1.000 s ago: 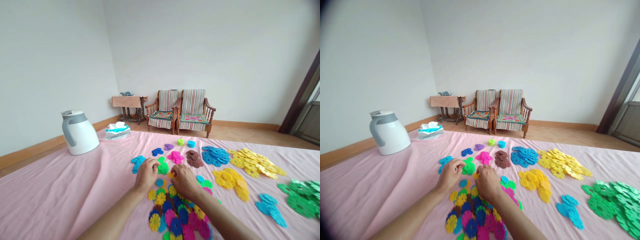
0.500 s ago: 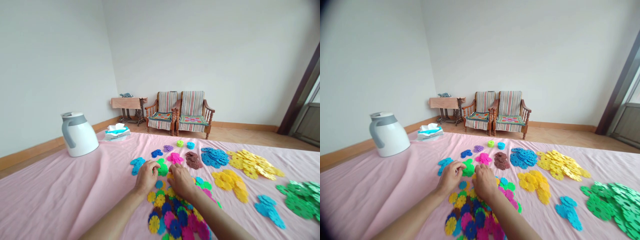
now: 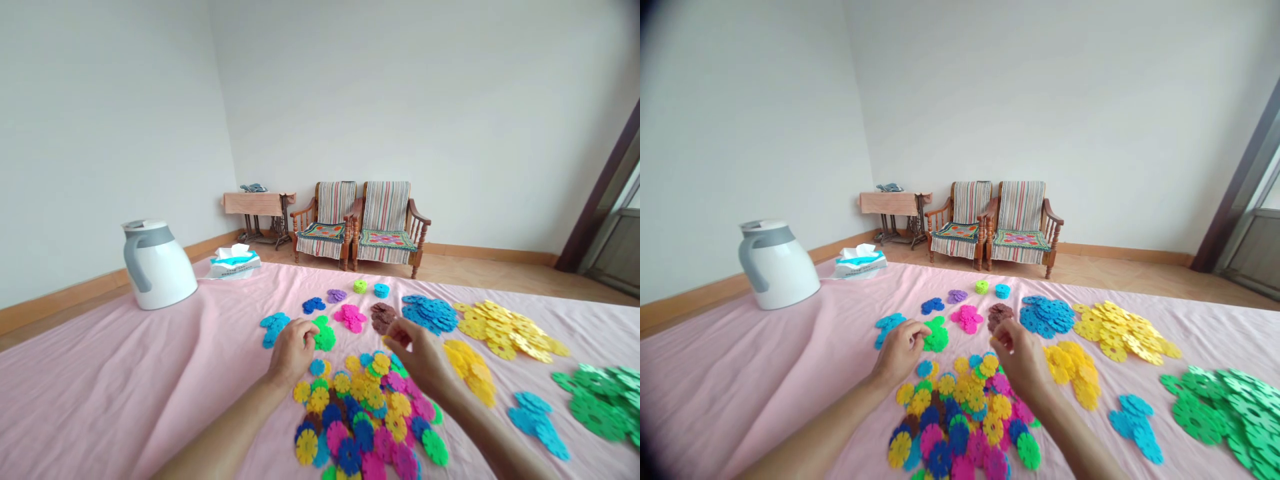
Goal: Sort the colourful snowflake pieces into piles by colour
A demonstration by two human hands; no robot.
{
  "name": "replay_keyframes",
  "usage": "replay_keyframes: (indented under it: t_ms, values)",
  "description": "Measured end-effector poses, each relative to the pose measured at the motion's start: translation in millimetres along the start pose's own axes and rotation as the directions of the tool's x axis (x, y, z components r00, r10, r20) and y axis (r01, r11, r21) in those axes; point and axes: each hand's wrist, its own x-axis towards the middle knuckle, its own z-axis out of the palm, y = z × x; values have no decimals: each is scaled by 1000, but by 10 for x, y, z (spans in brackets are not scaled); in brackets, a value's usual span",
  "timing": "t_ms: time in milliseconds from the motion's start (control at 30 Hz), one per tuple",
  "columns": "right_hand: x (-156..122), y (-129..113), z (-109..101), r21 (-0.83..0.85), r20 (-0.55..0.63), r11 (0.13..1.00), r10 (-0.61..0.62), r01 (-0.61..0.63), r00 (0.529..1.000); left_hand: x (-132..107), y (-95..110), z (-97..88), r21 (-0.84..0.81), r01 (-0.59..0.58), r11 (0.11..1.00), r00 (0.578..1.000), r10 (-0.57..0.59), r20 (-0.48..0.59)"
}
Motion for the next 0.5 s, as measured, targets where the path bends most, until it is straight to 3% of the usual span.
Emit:
replay_keyframes:
  t_ms: [133, 267, 333, 433, 500]
  values:
    - [-88, 676, -369, 0, -119, 995, 95, -96, 988, -2, 1, 17, 5, -19, 1000, 1000, 19, 2]
    - [-200, 1056, -474, -59, -35, 989, 133, -135, 991, 1, -12, 16, 12, -12, 1000, 1000, 12, 9]
    - [-226, 1065, -476, -151, -81, 977, 137, -148, 987, 4, -23, 17, 19, -14, 1000, 1000, 14, 12]
    - [-224, 897, -440, -273, -200, 948, 110, -164, 973, 6, -34, 21, 23, -15, 1000, 1000, 15, 20]
    - [-221, 708, -368, -236, -151, 964, 90, -124, 984, 6, -34, 24, 20, -15, 1000, 1000, 14, 24]
